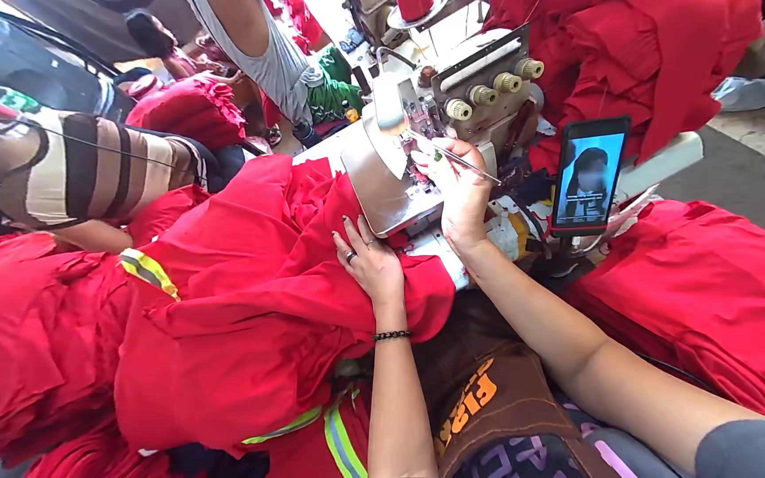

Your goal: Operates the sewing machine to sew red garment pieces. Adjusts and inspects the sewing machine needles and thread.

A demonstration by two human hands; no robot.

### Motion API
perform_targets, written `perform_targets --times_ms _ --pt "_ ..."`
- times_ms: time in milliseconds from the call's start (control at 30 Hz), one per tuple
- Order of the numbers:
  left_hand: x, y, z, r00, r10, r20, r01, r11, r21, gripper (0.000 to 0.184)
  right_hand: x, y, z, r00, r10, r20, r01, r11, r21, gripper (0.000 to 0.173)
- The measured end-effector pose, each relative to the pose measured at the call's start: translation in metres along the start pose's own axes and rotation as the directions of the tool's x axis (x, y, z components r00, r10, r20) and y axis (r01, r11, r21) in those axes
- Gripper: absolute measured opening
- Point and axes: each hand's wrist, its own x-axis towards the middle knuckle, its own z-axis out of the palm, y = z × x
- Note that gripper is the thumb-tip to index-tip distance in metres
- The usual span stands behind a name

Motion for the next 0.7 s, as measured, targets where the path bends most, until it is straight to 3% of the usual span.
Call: perform_targets --times_ms 100,200,367,433,500,567,700 --pt "0.0 0.0 0.0 1.0 0.0 -0.006 0.0 1.0 0.004 0.046 -0.004 0.005 -0.004 0.994 -0.105 0.012 0.106 0.989 -0.105 0.019" --pt "0.001 -0.002 0.0 1.0 0.005 0.004 -0.005 1.0 -0.002 0.047 -0.008 -0.004 -0.009 0.992 -0.115 0.06 0.124 0.976 -0.178 0.021" --pt "0.0 -0.003 0.002 1.0 0.01 0.002 -0.01 0.999 -0.041 0.047 -0.013 -0.035 -0.034 0.916 0.003 0.402 0.047 0.992 -0.113 0.032" --pt "0.0 -0.002 0.002 1.0 0.011 -0.009 -0.011 0.999 -0.046 0.047 -0.016 -0.049 -0.049 0.805 0.122 0.581 -0.003 0.979 -0.201 0.039" --pt "0.0 -0.001 0.002 1.0 0.011 -0.026 -0.012 0.999 -0.041 0.046 -0.018 -0.063 -0.066 0.616 0.284 0.735 0.012 0.929 -0.369 0.057" --pt "0.0 -0.001 0.0 1.0 0.0 -0.009 -0.001 0.999 -0.05 0.047 -0.02 -0.073 -0.08 0.467 0.419 0.778 0.007 0.879 -0.477 0.07" --pt "0.0 -0.001 -0.001 1.0 0.006 -0.018 -0.007 0.999 -0.053 0.047 -0.018 -0.083 -0.098 0.312 0.553 0.772 -0.26 0.832 -0.491 0.089"
